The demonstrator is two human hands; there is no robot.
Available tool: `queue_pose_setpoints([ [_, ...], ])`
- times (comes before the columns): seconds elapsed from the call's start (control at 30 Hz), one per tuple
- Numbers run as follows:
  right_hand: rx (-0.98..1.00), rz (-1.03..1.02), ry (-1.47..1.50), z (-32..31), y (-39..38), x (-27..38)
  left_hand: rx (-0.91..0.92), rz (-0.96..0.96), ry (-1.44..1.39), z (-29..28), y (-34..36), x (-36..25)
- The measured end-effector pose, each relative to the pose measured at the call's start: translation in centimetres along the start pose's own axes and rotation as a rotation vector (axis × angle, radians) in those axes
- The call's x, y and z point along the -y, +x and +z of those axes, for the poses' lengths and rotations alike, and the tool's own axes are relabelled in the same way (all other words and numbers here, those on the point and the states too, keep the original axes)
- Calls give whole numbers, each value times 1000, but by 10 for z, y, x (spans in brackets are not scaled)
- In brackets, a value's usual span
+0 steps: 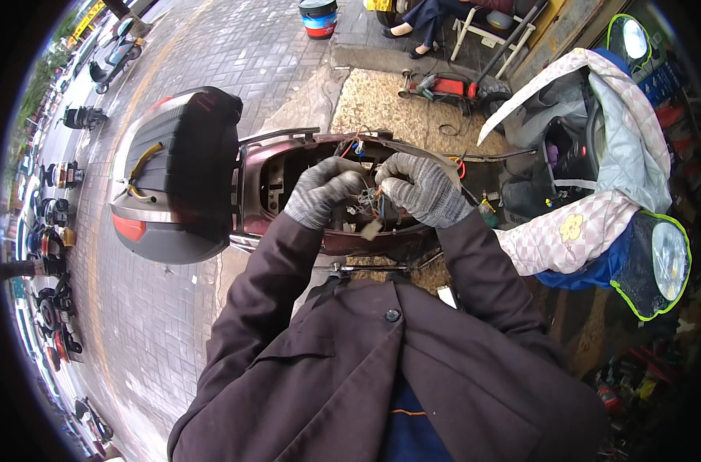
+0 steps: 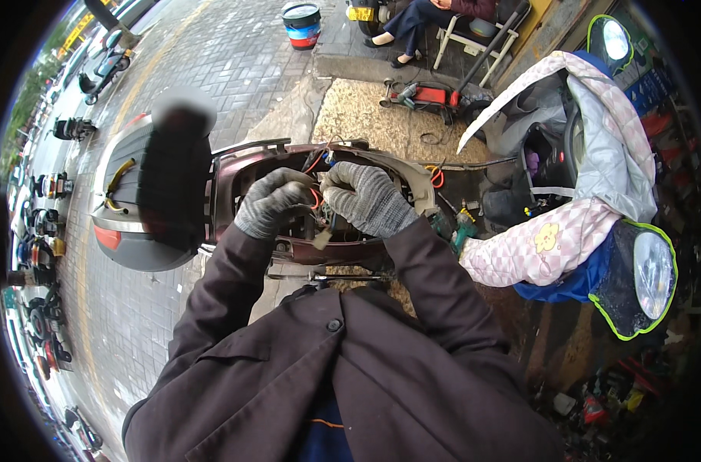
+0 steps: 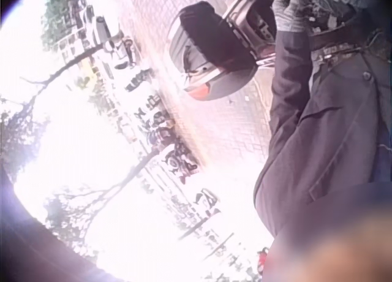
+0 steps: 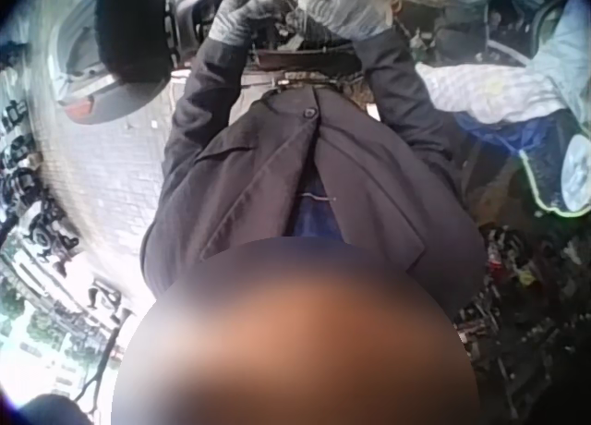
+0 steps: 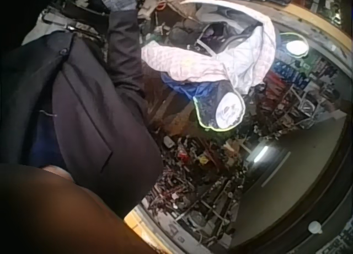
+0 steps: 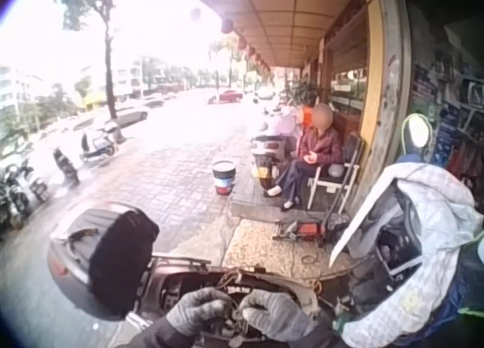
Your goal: The person strips insulation from several colored wires and twists them together by hand. They then move to a scooter with its seat compartment open and continue twisting and connecting wires inside the compartment.
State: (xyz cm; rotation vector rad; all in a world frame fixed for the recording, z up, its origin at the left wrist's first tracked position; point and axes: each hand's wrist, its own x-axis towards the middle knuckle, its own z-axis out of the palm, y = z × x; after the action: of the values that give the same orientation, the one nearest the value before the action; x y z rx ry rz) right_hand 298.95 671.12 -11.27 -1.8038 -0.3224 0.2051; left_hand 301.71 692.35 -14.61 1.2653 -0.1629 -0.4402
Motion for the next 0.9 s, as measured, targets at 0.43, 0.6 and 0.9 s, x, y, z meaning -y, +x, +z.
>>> queue_pose_setpoints([
  [0.43, -58, -74, 782, 13, 2, -13, 50, -661, -637, 22, -49, 44],
  [0.6, -55, -153, 787, 22, -6, -15, -70, -433, -777, 36, -40, 34],
  [0.9, -13, 15, 650, 25, -40, -23, -74, 76, -635, 8, -14, 48],
])
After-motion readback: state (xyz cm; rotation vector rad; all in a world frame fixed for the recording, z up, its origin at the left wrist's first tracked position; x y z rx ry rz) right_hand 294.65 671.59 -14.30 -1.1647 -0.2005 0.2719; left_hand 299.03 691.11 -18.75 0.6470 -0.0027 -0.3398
